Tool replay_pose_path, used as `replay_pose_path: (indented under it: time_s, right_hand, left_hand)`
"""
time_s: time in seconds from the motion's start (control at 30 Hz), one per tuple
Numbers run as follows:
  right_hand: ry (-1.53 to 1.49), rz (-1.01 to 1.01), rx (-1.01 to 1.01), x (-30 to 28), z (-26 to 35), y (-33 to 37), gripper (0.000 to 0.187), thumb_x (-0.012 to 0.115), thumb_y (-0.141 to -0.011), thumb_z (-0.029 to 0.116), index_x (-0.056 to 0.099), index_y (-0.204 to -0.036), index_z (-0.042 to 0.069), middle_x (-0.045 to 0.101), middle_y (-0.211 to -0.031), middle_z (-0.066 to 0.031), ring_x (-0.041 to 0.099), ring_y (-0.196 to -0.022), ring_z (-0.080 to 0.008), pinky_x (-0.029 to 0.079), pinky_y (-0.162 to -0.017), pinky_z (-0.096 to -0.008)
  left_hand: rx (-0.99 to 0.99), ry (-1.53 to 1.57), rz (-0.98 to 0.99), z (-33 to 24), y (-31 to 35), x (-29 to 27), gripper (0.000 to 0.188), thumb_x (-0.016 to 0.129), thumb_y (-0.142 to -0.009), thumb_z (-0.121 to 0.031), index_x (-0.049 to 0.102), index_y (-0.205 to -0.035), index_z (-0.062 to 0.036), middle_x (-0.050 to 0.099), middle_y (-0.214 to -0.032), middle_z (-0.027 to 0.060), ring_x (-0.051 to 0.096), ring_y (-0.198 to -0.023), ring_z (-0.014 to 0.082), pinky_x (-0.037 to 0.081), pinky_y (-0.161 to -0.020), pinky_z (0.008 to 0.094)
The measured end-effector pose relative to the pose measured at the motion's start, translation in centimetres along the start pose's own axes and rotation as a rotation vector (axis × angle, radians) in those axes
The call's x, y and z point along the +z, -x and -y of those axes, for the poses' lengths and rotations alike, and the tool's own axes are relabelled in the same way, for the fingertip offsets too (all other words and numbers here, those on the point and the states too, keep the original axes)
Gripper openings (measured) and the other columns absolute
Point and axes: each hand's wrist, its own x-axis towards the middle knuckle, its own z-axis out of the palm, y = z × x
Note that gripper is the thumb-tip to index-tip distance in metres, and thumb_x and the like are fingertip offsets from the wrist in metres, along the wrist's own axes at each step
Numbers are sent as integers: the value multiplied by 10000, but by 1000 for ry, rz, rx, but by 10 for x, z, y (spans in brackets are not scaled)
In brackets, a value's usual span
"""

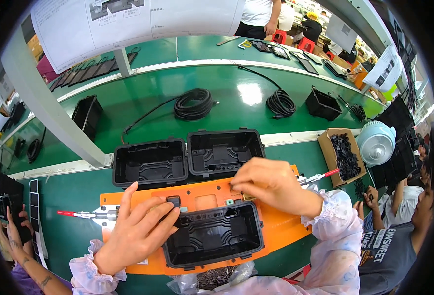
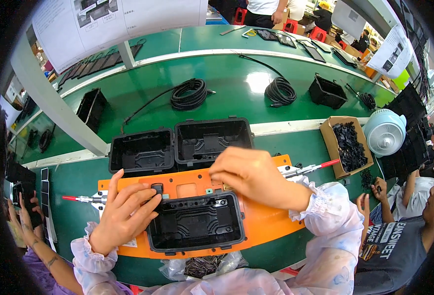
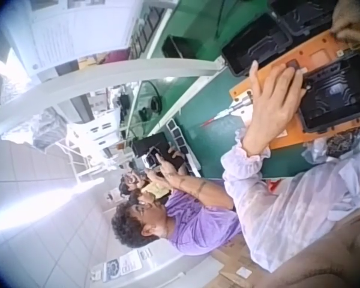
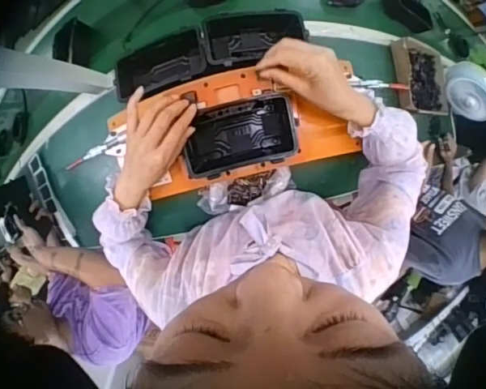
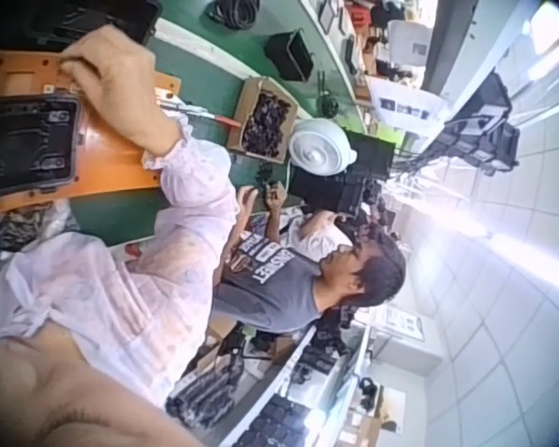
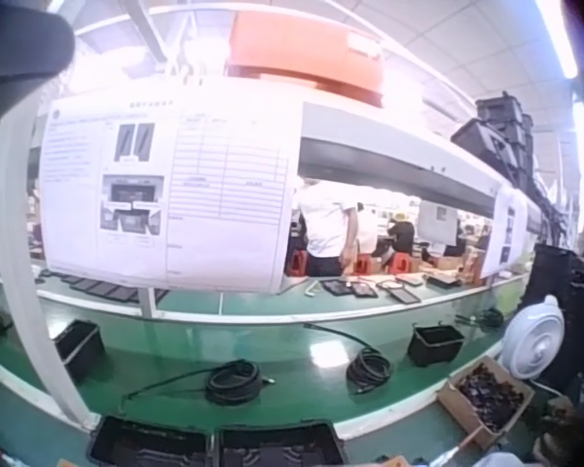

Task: The person places a black plastic box into an orange fixture, inserts small metal components into the box by hand, and secures them using the fixture's toggle clamps. They repeat this process with multiple boxes, setting each completed unit aside on the green workspace.

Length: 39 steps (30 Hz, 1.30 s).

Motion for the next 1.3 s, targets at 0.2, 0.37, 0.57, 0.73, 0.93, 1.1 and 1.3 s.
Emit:
replay_pose_path:
  time_s: [0.2, 0.37, 0.57, 0.73, 0.93, 1.1, 1.3]
  right_hand:
    - [-208, 88, 296, -7, 6, 4, 138, 797, -852, 36, 792, -990, 20, 756, -883, -79, 714, -810, -178, 555, -701, -283]
    - [-629, 131, 602, -8, 0, -1, 127, 790, -879, 34, 787, -1002, 2, 759, -885, -62, 697, -808, -114, 551, -699, -248]
    - [-547, 208, 494, -9, 2, -3, 101, 750, -904, 30, 750, -987, -28, 755, -883, -76, 710, -727, -110, 558, -652, -245]
    - [9, 172, 278, -10, 26, -8, 88, 758, -846, 43, 735, -927, 16, 672, -857, -105, 693, -762, -259, 538, -661, -367]
    - [-218, 323, 101, -22, 0, -16, 132, 745, -874, 76, 737, -975, -9, 694, -893, -111, 685, -796, -252, 538, -700, -357]
    - [-328, 323, 334, -26, -3, -34, 137, 740, -890, 55, 743, -1009, -14, 685, -906, -97, 682, -811, -182, 542, -714, -320]
    - [-67, 122, 16, -19, -4, -26, 133, 753, -891, 41, 771, -1019, 10, 709, -911, -79, 671, -861, -175, 540, -745, -320]
  left_hand:
    - [-1, 5, 3, 0, 1, 0, 467, 830, -690, -107, 722, -1143, -64, 668, -1135, 62, 636, -1138, 265, 318, -1129, 673]
    - [-4, 4, 11, 0, 1, -1, 469, 829, -693, -103, 720, -1148, -61, 666, -1142, 63, 636, -1139, 265, 322, -1127, 673]
    - [-3, 17, 10, 0, 0, -1, 466, 826, -702, -98, 719, -1154, -56, 666, -1145, 66, 633, -1144, 264, 329, -1128, 669]
    - [-4, 18, 7, 1, 1, -1, 472, 823, -705, -96, 713, -1162, -56, 661, -1156, 71, 631, -1146, 267, 338, -1128, 657]
    - [3, 23, 1, 1, 0, 0, 477, 820, -713, -95, 704, -1173, -54, 661, -1162, 75, 627, -1147, 272, 346, -1122, 654]
    - [4, 28, 1, 1, 0, -1, 441, 818, -747, -124, 702, -1165, -47, 653, -1149, 80, 628, -1141, 277, 366, -1109, 650]
    - [6, 25, -1, 0, 0, -1, 402, 813, -785, -149, 700, -1155, -41, 644, -1139, 84, 629, -1141, 278, 381, -1101, 648]
